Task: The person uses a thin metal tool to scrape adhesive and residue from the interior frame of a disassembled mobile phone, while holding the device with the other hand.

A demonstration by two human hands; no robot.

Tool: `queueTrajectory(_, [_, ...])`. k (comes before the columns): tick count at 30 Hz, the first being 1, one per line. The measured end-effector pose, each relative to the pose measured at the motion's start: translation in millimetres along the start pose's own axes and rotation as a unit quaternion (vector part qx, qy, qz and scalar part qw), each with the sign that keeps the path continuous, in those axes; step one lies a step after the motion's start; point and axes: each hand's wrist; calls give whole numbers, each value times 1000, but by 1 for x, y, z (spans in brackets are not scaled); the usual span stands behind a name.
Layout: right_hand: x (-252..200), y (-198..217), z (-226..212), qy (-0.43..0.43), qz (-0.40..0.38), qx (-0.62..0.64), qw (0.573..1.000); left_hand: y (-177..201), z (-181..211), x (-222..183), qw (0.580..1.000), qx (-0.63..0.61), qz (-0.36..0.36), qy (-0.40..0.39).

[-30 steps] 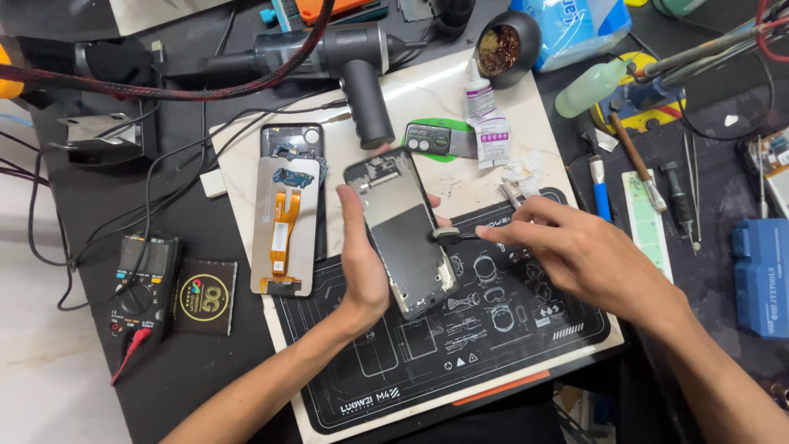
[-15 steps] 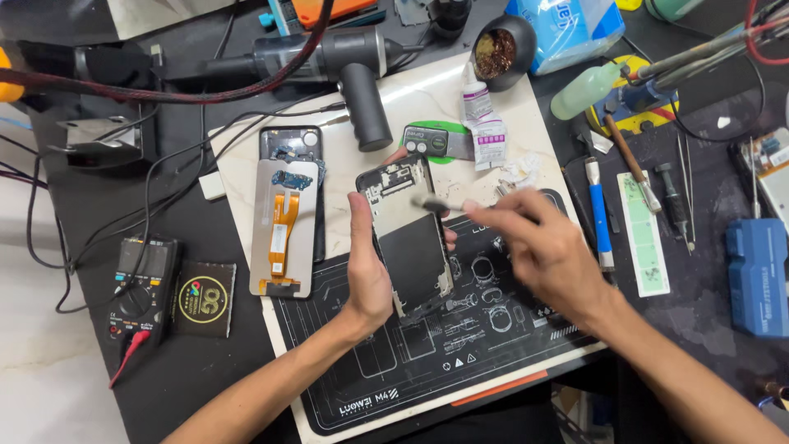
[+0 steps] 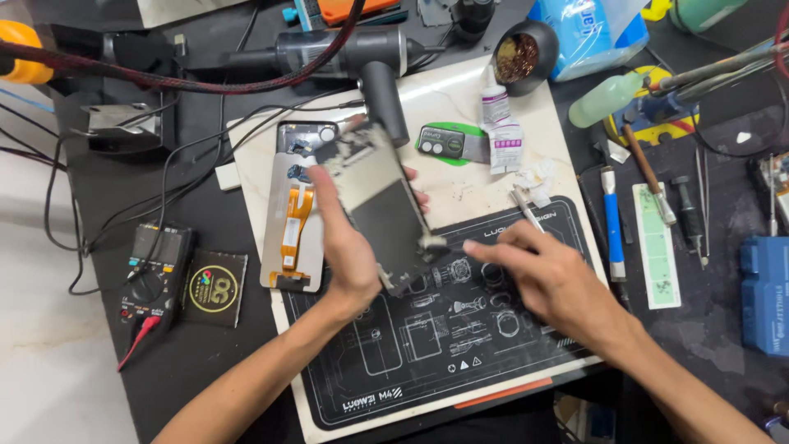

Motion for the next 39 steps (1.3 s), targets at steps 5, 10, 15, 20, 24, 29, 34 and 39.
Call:
queueTrajectory(5, [3,-7,-1,1,79,-9,997,-1,-8,-3,995,48,3,-84])
queueTrajectory(10, [4,-10,-1,11,87,-5,996,-6,-1,-2,997,32,7,-73])
queueTrajectory(15, [-4,-12,-9,-50,46,4,998,-8,19,1,992,28,30,-122])
queueTrajectory(20, [-9,-13,-11,-10,25,22,999,-12,20,-9,990,0,7,-142])
queueTrajectory(24, [-6,-16,-11,-16,76,-1,997,-11,21,-9,981,20,5,-192])
queueTrajectory(29, [-11,-21,-13,-14,34,39,999,-11,21,-6,985,-3,19,-173])
queueTrajectory(34, [-11,-19,-15,1,73,12,997,-11,23,-4,986,-14,39,-159])
queueTrajectory(39, [-8,-15,-21,-46,68,9,997,-11,21,-8,986,-5,30,-163])
Point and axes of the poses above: each hand's wrist, its own x-axis towards the middle knuckle, its own y-axis out of the back of the hand, z = x × y, and after that the axes turned 12 degrees about z, right-handed
